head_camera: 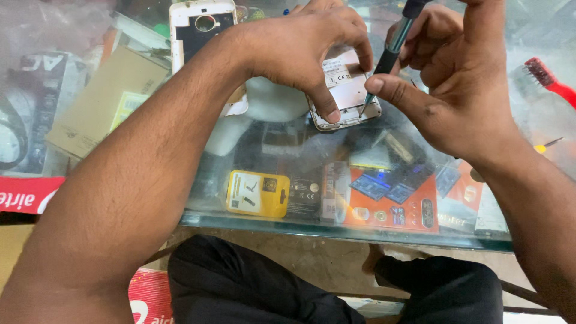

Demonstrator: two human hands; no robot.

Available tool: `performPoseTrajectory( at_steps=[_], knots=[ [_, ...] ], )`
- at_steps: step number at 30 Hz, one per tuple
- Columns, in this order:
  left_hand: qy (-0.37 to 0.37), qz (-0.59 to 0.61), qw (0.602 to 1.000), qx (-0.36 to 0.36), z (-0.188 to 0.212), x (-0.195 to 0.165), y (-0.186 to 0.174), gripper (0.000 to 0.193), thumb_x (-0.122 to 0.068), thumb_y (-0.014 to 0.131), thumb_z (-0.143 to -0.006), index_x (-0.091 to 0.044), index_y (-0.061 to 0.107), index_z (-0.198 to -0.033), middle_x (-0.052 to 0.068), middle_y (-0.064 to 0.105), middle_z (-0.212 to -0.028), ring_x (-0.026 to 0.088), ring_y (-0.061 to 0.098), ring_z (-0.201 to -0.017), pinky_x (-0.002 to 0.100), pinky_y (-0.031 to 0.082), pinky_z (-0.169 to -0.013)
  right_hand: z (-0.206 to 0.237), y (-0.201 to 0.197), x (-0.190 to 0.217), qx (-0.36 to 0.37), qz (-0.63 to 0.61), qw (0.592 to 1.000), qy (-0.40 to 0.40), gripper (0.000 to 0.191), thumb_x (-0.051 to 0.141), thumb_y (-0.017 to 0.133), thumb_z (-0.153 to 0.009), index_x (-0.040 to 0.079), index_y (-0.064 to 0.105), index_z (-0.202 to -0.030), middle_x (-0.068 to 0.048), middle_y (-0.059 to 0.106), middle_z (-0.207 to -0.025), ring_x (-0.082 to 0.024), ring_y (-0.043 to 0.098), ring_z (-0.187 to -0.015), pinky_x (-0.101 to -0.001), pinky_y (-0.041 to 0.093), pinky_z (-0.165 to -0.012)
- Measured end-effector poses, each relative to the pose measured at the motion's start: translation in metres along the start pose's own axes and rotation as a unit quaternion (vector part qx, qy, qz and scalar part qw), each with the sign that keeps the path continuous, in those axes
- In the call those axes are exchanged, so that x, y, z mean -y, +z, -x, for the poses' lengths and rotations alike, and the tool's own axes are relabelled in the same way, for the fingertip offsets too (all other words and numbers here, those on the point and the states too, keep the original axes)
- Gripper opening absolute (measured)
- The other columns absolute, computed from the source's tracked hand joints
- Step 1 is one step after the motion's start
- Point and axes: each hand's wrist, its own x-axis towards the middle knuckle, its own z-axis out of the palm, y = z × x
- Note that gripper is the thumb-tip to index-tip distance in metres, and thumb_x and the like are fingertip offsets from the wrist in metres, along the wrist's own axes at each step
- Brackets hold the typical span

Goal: The person disassembles a white smartphone on a glass counter, using a screwdriver and a metal prying tool to remove screws and pry open the casing. They manipulate the phone's internal components and battery area while seated on the floor.

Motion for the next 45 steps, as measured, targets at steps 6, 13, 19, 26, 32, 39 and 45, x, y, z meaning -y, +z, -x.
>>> performPoseTrajectory(
  at_steps=[6,13,19,26,32,39,45],
  knots=[
    [0.008,-0.005,1.0,0.007,-0.002,0.005,0.003,0.078,-0.036,0.102,-0.05,-0.019,0.073,-0.121,0.003,0.06,-0.126,0.028,0.045,-0.134,0.043,0.041,-0.107,-0.015,0.002,0.025,-0.076,-0.207,0.935,0.28,0.093,-0.007,0.064,-0.096,0.016,0.003,-0.163,-0.013,0.066,-0.113,-0.019,0.073,-0.109,-0.0317,0.061,-0.109],
    [0.032,-0.005,0.999,-0.014,-0.003,0.007,0.003,0.084,-0.038,0.103,-0.049,-0.017,0.07,-0.123,0.006,0.058,-0.128,0.03,0.044,-0.133,0.044,0.04,-0.105,-0.019,0.002,0.028,-0.057,-0.195,0.951,0.232,0.083,-0.002,0.061,-0.096,0.015,0.005,-0.155,-0.009,0.067,-0.115,-0.017,0.073,-0.111,-0.0326,0.063,-0.108],
    [-0.002,0.004,1.0,0.007,0.0,0.002,0.001,0.079,-0.034,0.101,-0.048,-0.019,0.071,-0.12,0.005,0.058,-0.125,0.028,0.045,-0.133,0.042,0.043,-0.103,-0.001,0.001,0.005,-0.019,-0.019,1.0,0.004,0.081,-0.006,0.073,-0.108,0.021,0.016,-0.16,-0.014,0.056,-0.114,-0.022,0.061,-0.104,-0.0343,0.055,-0.096],
    [0.035,0.001,0.999,-0.007,-0.001,0.006,0.002,0.079,-0.038,0.102,-0.051,-0.017,0.071,-0.121,0.006,0.059,-0.124,0.031,0.045,-0.132,0.043,0.04,-0.106,-0.007,0.0,0.015,-0.057,-0.181,0.964,0.187,0.076,-0.006,0.058,-0.101,0.012,0.011,-0.158,-0.013,0.066,-0.113,-0.02,0.071,-0.113,-0.0357,0.061,-0.11],
    [0.019,-0.003,1.0,-0.005,0.0,0.004,0.002,0.079,-0.037,0.102,-0.05,-0.019,0.071,-0.121,0.006,0.058,-0.125,0.029,0.046,-0.133,0.043,0.042,-0.104,-0.007,-0.001,0.013,-0.017,-0.133,0.989,0.068,0.066,-0.009,0.056,-0.109,0.014,0.017,-0.157,-0.018,0.063,-0.121,-0.025,0.066,-0.12,-0.0393,0.059,-0.111],
    [-0.009,0.003,1.0,-0.006,-0.001,0.002,0.004,0.083,-0.037,0.102,-0.044,-0.022,0.073,-0.12,0.002,0.058,-0.126,0.026,0.046,-0.133,0.041,0.043,-0.103,0.004,-0.002,-0.006,-0.008,-0.03,0.999,-0.032,0.073,-0.007,0.07,-0.114,0.019,0.018,-0.158,-0.017,0.056,-0.118,-0.023,0.061,-0.114,-0.037,0.054,-0.106],
    [0.041,-0.013,0.999,-0.003,-0.002,0.006,0.002,0.08,-0.037,0.102,-0.049,-0.018,0.073,-0.121,0.004,0.061,-0.126,0.029,0.044,-0.134,0.041,0.039,-0.109,-0.007,-0.001,0.013,-0.059,-0.171,0.969,0.167,0.078,-0.002,0.062,-0.1,0.011,0.009,-0.156,-0.011,0.065,-0.114,-0.021,0.07,-0.113,-0.0367,0.06,-0.11]
  ],
)
